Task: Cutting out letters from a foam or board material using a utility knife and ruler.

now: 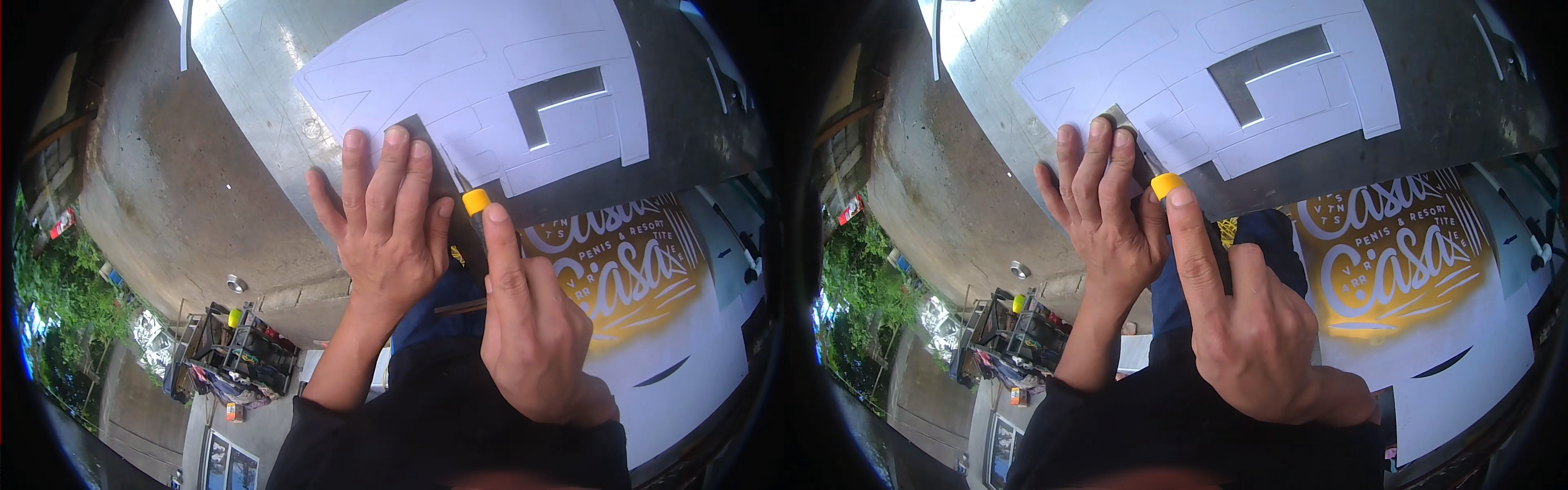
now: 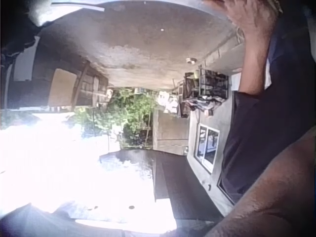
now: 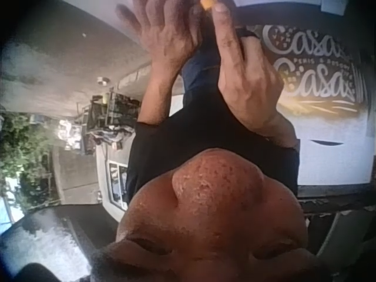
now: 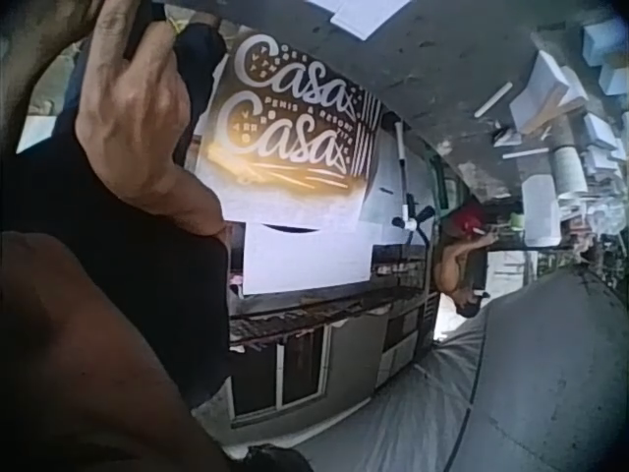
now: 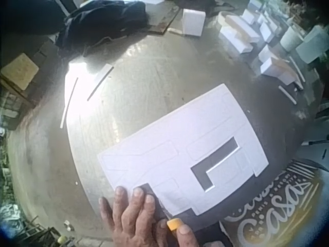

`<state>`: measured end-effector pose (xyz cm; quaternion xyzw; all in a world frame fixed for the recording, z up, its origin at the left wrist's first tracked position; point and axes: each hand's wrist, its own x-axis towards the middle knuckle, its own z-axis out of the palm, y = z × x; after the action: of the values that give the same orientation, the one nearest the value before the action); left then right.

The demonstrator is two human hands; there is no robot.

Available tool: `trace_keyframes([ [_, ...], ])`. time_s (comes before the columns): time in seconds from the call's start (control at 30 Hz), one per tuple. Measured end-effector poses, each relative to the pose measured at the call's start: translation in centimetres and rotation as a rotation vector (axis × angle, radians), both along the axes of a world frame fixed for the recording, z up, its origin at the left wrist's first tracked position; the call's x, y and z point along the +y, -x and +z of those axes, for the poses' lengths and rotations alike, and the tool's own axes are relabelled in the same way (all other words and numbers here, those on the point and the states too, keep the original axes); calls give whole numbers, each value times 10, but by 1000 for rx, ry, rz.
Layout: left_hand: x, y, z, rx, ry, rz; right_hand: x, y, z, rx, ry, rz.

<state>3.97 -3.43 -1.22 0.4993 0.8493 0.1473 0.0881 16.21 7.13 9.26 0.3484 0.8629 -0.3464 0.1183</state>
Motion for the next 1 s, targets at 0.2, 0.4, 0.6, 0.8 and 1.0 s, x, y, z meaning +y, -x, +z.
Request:
trace_keyframes([
  [0.2,0,0,1,-2,-10,5,-5,-1,-4,-16,-3,21],
  [0.4,0,0,1,-3,-5,10,-9,-1,-4,-43,-30,47],
  [0.6,1,-2,3,-51,8,30,-8,11,7,-136,-64,73],
  [0.8,-2,-1,0,-33,-11,31,-9,39,27,-333,-142,124],
  [1.0,-1,-3,-5,1,-5,36,-3,47,36,-422,-100,150],
])
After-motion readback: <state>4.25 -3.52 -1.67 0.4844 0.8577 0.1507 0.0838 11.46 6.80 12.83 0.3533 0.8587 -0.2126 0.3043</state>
